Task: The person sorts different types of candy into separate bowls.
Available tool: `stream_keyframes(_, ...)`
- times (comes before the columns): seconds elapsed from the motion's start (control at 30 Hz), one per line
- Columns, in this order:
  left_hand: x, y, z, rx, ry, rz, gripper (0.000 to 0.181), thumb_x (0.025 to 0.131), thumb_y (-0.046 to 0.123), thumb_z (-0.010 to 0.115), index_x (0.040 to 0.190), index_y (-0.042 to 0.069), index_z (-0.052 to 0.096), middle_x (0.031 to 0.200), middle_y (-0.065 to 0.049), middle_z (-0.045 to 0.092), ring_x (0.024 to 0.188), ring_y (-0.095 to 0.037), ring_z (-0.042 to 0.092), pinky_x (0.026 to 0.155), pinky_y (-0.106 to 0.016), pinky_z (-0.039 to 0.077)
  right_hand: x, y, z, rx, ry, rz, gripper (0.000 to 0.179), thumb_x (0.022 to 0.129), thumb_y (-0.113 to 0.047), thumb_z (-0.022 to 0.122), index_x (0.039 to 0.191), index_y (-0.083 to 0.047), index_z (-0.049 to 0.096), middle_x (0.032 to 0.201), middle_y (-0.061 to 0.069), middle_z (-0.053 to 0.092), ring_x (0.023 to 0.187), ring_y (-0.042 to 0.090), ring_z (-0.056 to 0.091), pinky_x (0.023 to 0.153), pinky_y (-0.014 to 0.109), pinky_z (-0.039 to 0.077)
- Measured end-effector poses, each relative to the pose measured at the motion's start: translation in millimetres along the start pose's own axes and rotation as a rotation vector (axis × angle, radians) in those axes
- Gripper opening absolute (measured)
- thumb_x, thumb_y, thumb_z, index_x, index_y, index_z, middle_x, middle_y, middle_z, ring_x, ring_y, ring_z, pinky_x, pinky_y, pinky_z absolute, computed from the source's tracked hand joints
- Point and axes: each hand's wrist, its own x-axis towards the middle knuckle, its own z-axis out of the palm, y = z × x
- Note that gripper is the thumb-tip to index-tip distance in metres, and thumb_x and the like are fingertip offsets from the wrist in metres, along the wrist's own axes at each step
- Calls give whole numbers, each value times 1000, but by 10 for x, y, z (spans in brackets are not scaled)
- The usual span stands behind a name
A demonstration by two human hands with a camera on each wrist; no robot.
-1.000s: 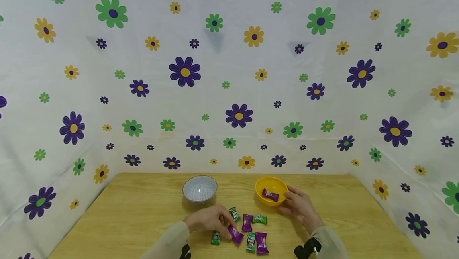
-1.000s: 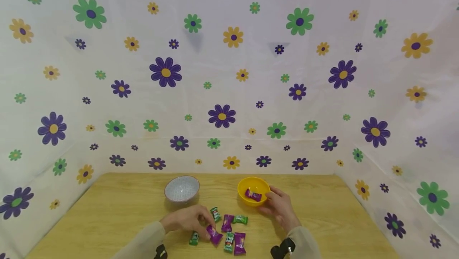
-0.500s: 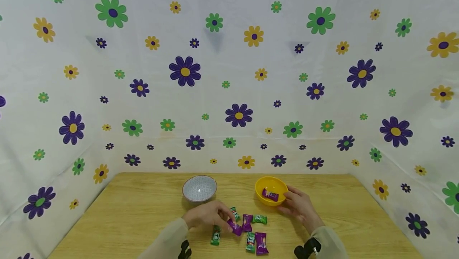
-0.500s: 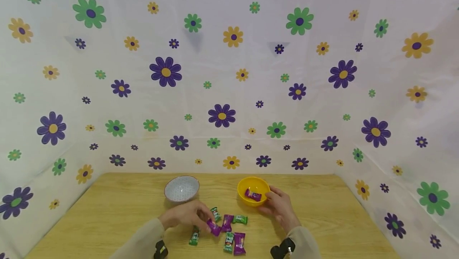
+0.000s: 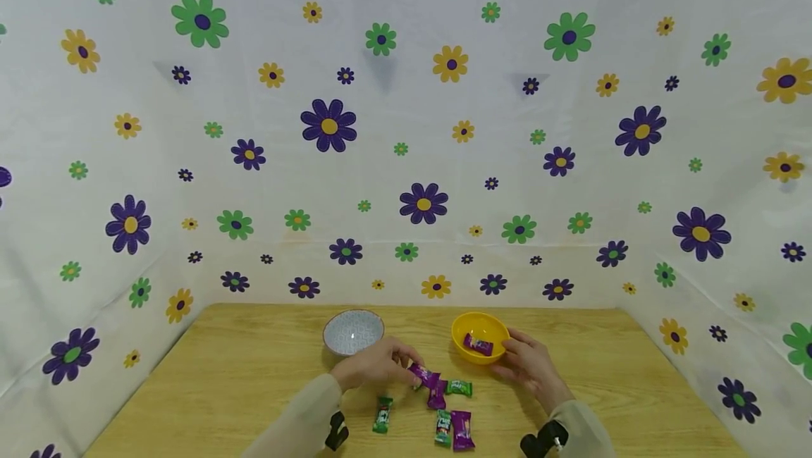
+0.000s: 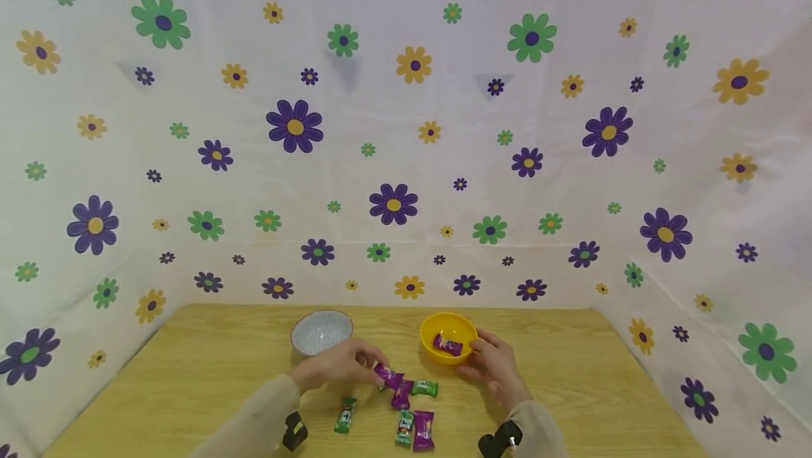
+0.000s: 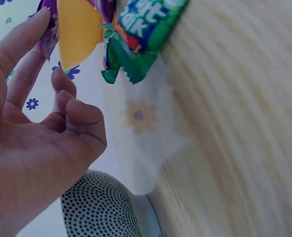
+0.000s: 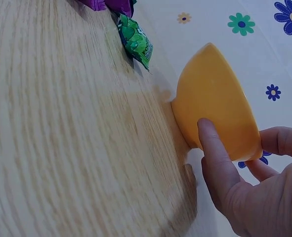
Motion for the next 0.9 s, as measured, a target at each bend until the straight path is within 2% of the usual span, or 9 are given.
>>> stream_keyframes(0.2,148,34,37,28,83,30,15,86,28,76,100,25,74,82,0,56,75,-15,47,63,-27,38,7,3,-2,1,7,4,53,101,-10,46,151,-1,30,149,32,35,129,45,48,87,44,56)
stream_keyframes(0.43,307,66,110,-14,169,36,18,88,24,74,106,19,73,87,-4,57,78,-17,47,59,-26,41,6,8,13,-3,1,-7,53,101,-10,46,151,0,31,149,33,35,129,45,48,86,44,57)
stream_keyframes(0.6,409,164,206,-88,212,16,23,88,21,74,110,15,73,89,-5,57,79,-18,46,63,-27,40,-3,5,9,-2,-2,0,54,101,-10,45,151,0,30,149,33,35,128,44,49,86,44,57)
stream_keyframes(0.9,610,334,396,-122,287,-35,27,85,21,77,110,13,72,84,-3,53,79,-19,46,65,-30,38,12,-4,-14,-10,5,6,54,101,-11,47,151,0,30,149,33,35,129,45,48,86,44,56)
